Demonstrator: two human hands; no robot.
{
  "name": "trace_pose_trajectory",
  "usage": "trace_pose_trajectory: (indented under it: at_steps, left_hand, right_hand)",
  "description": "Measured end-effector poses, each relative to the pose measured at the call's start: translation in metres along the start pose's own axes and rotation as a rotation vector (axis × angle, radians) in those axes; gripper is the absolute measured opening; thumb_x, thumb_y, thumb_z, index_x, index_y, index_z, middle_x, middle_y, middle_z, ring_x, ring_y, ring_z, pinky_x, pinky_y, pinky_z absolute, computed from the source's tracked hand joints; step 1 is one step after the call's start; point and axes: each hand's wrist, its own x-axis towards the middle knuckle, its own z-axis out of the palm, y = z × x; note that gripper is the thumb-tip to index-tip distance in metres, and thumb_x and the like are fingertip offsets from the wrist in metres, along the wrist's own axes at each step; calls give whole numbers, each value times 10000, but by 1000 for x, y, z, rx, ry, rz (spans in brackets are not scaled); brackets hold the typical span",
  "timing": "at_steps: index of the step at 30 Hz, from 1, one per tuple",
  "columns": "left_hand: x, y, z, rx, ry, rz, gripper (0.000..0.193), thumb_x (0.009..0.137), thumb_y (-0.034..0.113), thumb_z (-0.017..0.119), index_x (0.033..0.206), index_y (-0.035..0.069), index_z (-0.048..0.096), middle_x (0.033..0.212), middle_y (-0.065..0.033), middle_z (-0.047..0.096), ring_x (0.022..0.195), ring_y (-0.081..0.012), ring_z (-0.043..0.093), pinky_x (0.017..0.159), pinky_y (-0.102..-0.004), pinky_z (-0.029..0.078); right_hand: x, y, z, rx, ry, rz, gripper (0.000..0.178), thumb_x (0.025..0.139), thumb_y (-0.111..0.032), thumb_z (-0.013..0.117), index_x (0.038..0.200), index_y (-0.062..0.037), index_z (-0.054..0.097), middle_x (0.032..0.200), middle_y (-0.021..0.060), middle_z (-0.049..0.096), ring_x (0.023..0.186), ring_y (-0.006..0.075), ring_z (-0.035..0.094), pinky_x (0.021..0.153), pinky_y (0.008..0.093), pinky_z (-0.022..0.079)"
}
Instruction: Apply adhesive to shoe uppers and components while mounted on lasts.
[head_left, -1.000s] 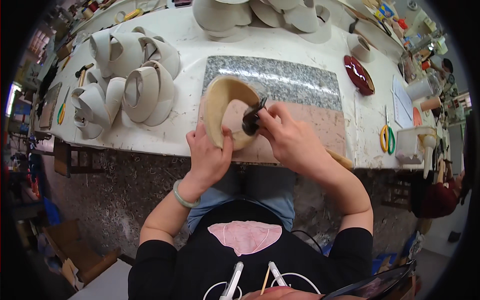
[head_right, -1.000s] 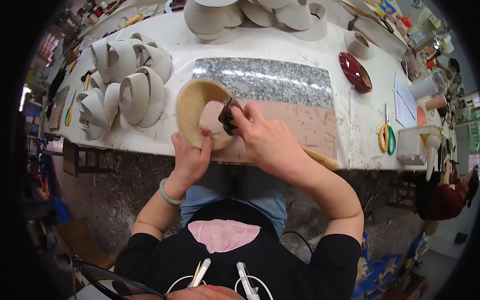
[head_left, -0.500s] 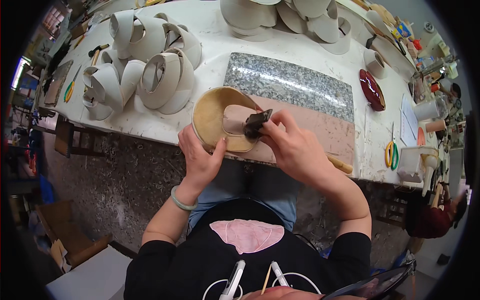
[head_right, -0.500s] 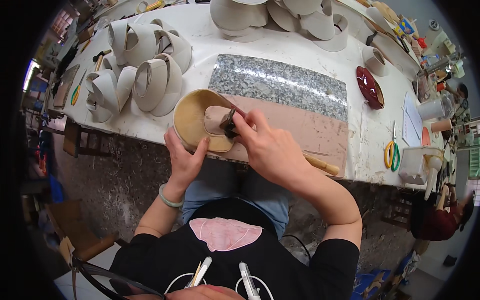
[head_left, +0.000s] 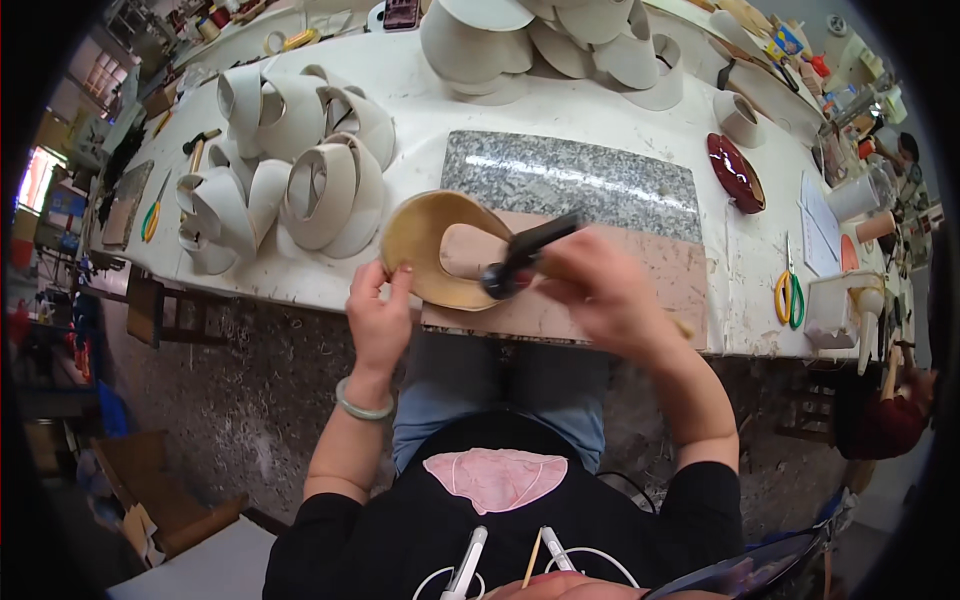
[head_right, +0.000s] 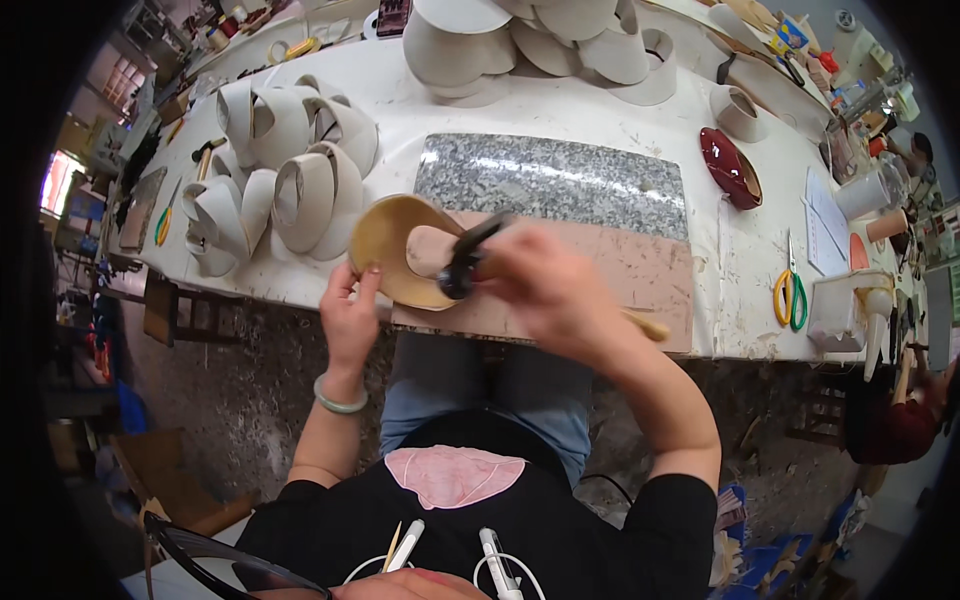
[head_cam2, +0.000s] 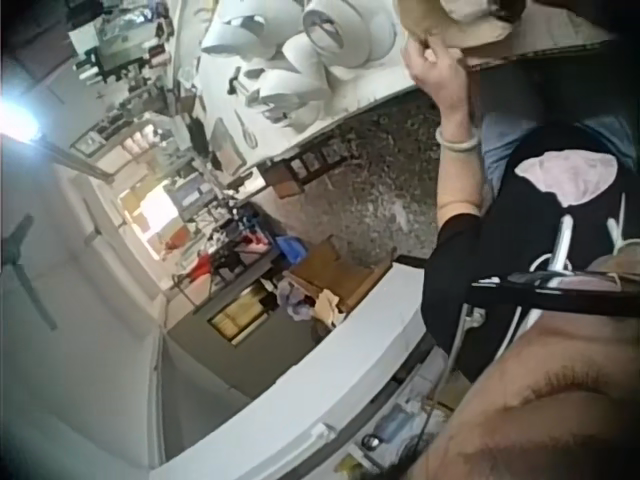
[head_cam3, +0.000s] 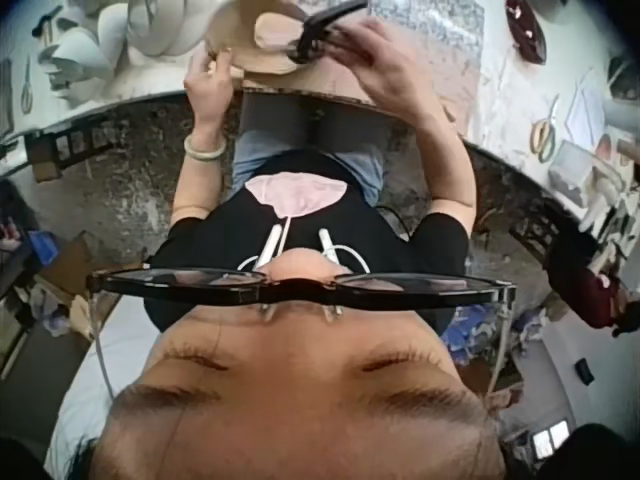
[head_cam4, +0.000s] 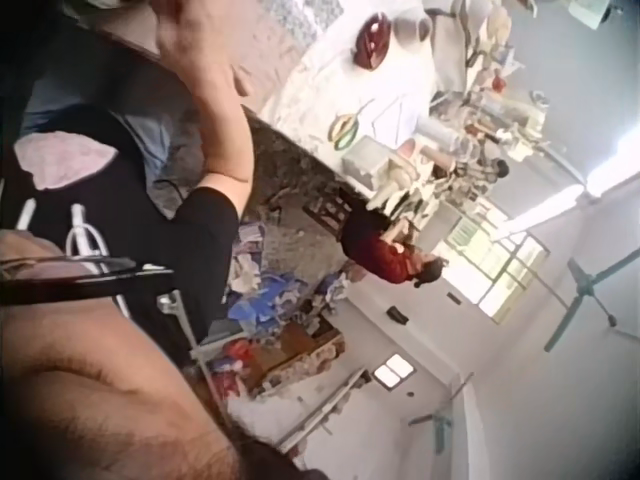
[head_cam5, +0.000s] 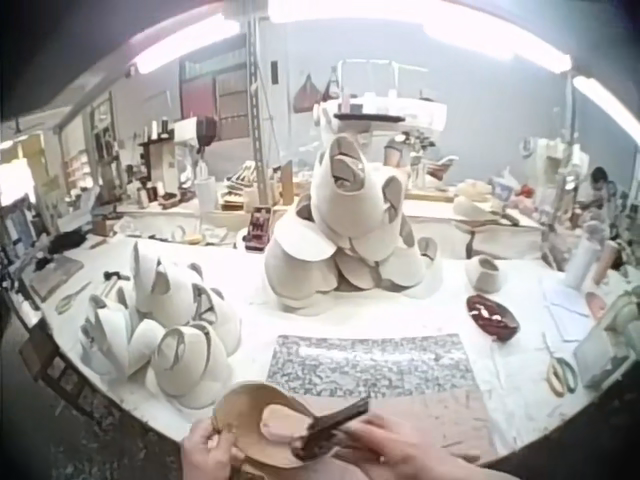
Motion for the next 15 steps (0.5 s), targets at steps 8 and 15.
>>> trace_pose_trajectory:
  at_steps: [8,15]
  left_hand:
    - [33,66,78,-105,-443,350,161,946,84,589,1062,-8,651,794,32,615,722,-58,506,629,-251,423]
    - [94,85,130,-717,-678,-39,181,981,164,549,1131,87,614,984,41,639,847,-47,547,720,-227,411]
  right_hand:
    - [-111,79,-85,832,730,743,335,912,-94,635,1191,69,547,882,108,641,580,101,535,488,228,424]
    - [-190,175,-170,505,768,984,263,967,-233,539,998,12,630,783,86,622,483,111,492,468,241,411]
